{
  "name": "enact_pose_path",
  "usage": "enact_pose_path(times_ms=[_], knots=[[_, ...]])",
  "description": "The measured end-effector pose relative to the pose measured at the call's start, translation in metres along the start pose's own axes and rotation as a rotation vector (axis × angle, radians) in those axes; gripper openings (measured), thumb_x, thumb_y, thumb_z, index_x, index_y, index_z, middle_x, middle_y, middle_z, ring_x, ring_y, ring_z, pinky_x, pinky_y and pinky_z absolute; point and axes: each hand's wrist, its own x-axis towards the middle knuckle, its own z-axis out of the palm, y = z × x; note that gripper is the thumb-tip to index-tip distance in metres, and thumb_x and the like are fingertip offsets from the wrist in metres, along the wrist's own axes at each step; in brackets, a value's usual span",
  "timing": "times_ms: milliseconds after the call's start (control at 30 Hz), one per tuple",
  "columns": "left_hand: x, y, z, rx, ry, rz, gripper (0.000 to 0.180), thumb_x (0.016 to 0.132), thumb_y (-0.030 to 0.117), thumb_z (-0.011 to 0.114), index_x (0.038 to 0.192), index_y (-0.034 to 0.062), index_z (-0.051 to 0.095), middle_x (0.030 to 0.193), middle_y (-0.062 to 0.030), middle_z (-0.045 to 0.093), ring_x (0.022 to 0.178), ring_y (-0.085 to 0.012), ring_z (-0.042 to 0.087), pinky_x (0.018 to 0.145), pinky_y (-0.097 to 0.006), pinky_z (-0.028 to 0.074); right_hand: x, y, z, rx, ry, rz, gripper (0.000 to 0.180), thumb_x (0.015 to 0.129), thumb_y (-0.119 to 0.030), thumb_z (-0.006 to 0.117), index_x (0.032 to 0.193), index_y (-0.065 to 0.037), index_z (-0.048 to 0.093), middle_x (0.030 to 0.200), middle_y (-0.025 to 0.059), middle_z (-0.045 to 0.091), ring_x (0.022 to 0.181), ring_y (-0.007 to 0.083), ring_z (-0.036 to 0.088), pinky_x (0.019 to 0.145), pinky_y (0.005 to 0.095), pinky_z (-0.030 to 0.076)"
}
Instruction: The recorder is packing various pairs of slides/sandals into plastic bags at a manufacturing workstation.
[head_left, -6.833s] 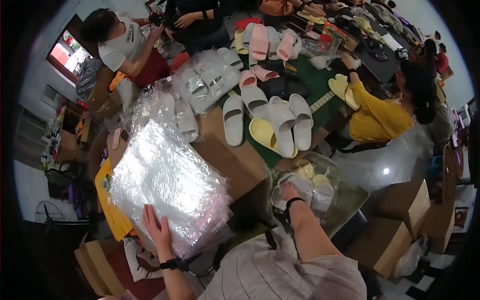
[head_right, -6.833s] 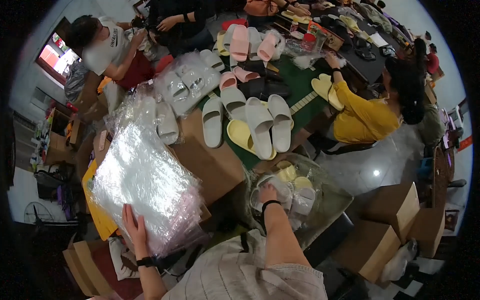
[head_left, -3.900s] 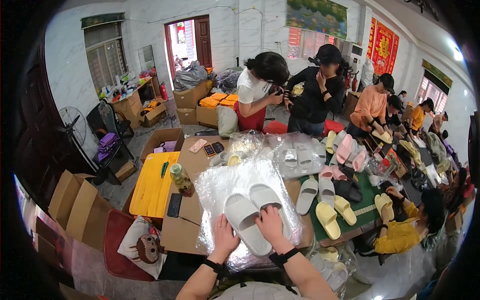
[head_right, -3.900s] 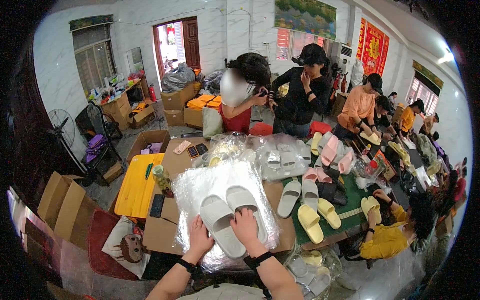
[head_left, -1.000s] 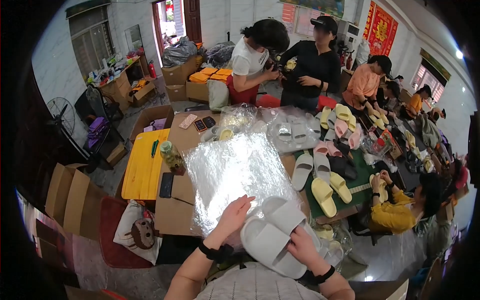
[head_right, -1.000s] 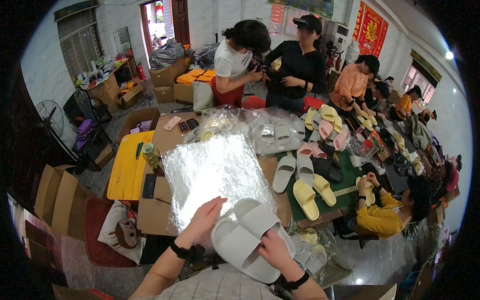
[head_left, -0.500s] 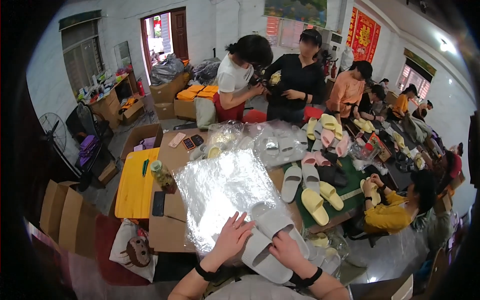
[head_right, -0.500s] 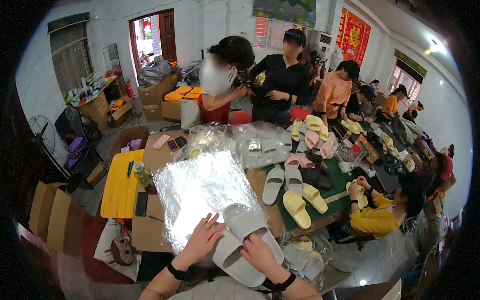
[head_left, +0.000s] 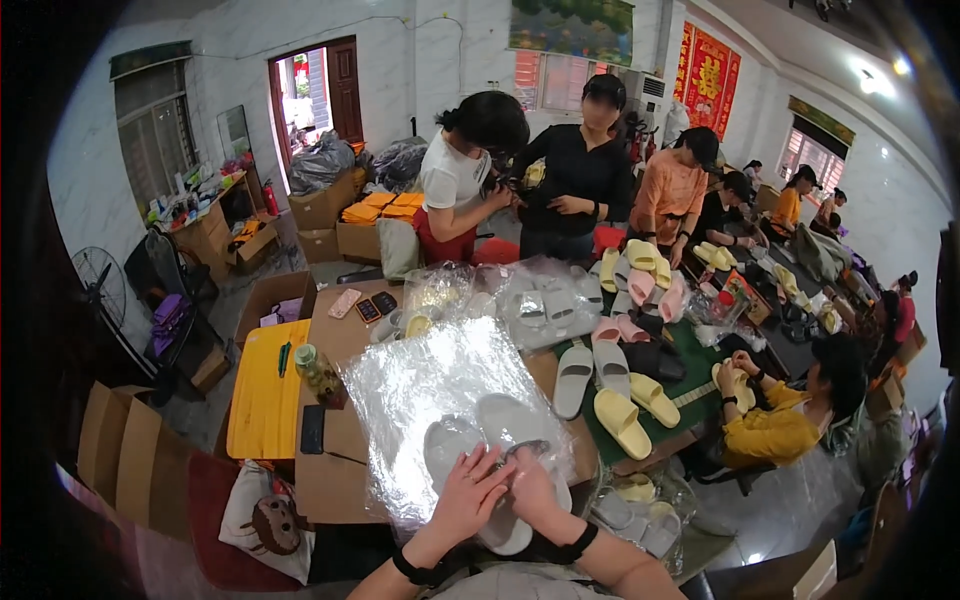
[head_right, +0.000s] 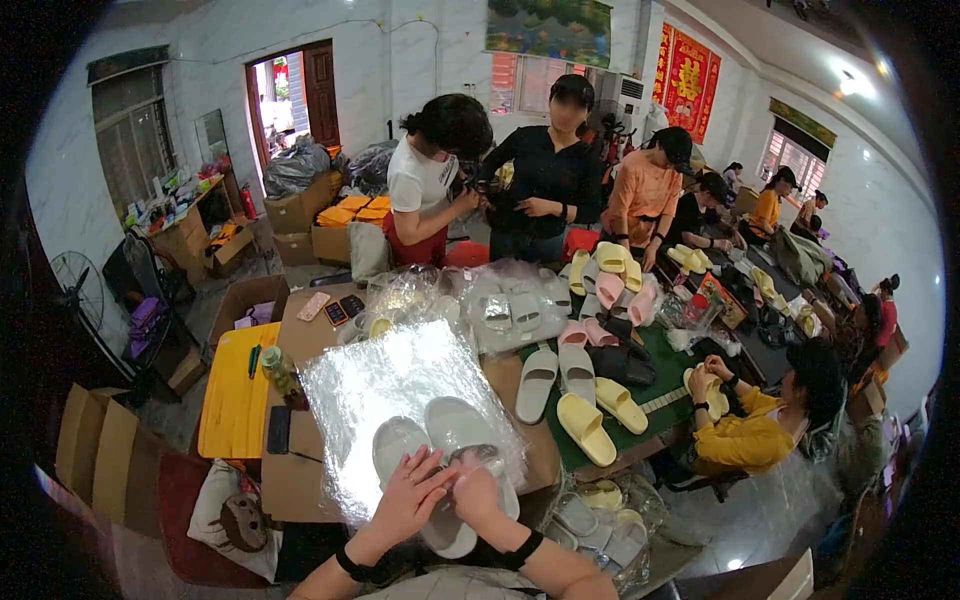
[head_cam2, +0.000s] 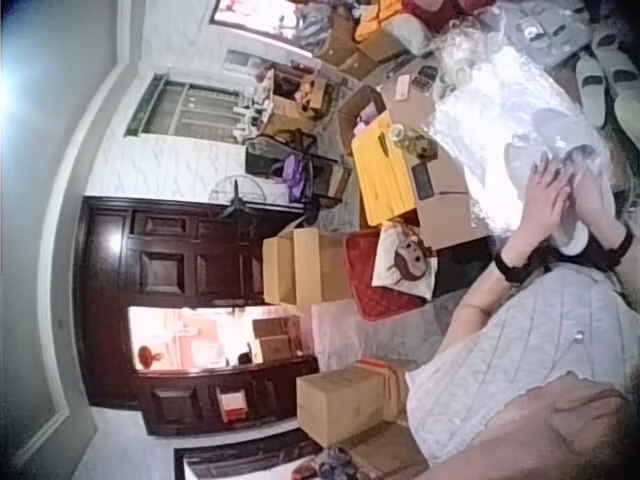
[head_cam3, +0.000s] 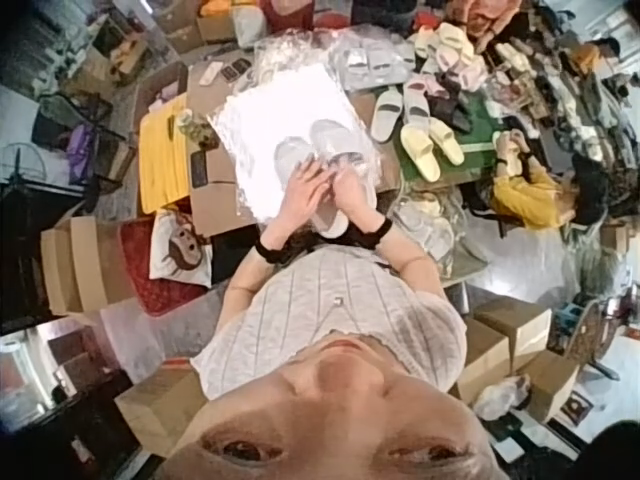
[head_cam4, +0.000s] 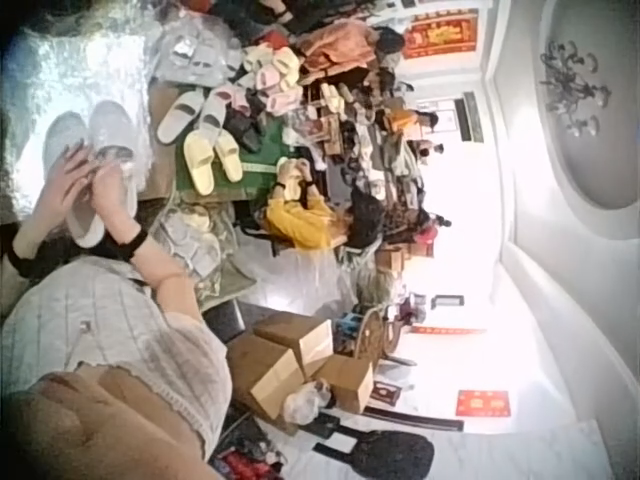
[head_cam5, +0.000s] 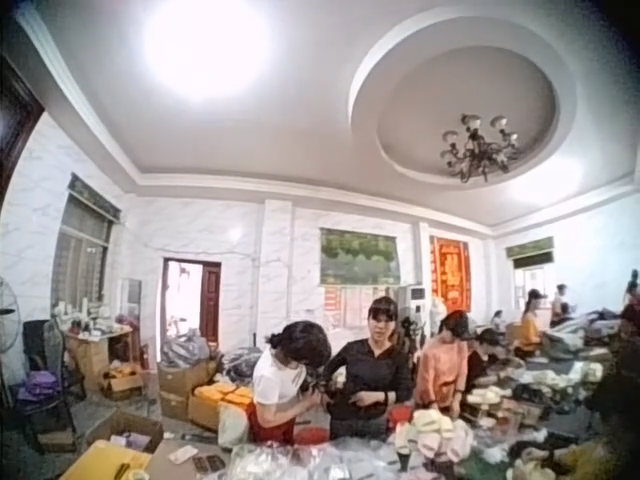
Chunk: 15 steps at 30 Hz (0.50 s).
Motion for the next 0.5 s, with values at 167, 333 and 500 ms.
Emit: enact_pose_path(times_ms=[167, 333, 500], knots=[[-0.006, -0.001, 0.000, 0.035, 0.016, 0.038, 0.039, 0.099, 0.026, 0.056, 0.137, 0.0168, 0.061, 0.155, -0.0114, 0.044, 0.142, -0.0406, 0.038, 0.117, -0.057, 0.027, 0.005, 0.001, 0.033, 0.097, 0.125, -0.102, 0.025, 0.085, -0.014, 0.064, 0.106, -0.001, 0.058, 0.105, 0.0240, 0.056, 0.096, 0.0434, 0.059, 0.076, 0.0491, 0.050], [-0.015, 0.002, 0.005, 0.017, -0.010, 0.075, 0.039, 0.098, 0.026, 0.058, 0.136, 0.0163, 0.061, 0.155, -0.0117, 0.043, 0.143, -0.0399, 0.037, 0.116, -0.057, 0.028, 0.028, 0.027, 0.061, -0.138, 0.116, -0.005, 0.029, 0.088, -0.022, 0.063, 0.107, -0.001, 0.059, 0.104, 0.0200, 0.058, 0.100, 0.0394, 0.060, 0.078, 0.0466, 0.051], [-0.006, 0.003, 0.002, 0.046, 0.002, 0.120, 0.039, 0.098, 0.026, 0.059, 0.136, 0.0164, 0.061, 0.155, -0.0117, 0.042, 0.145, -0.0390, 0.034, 0.116, -0.057, 0.028, 0.044, 0.044, 0.088, 0.811, 0.211, 0.017, 0.025, 0.099, -0.022, 0.056, 0.118, -0.004, 0.055, 0.118, 0.0128, 0.055, 0.104, 0.0257, 0.060, 0.089, 0.0361, 0.051]])
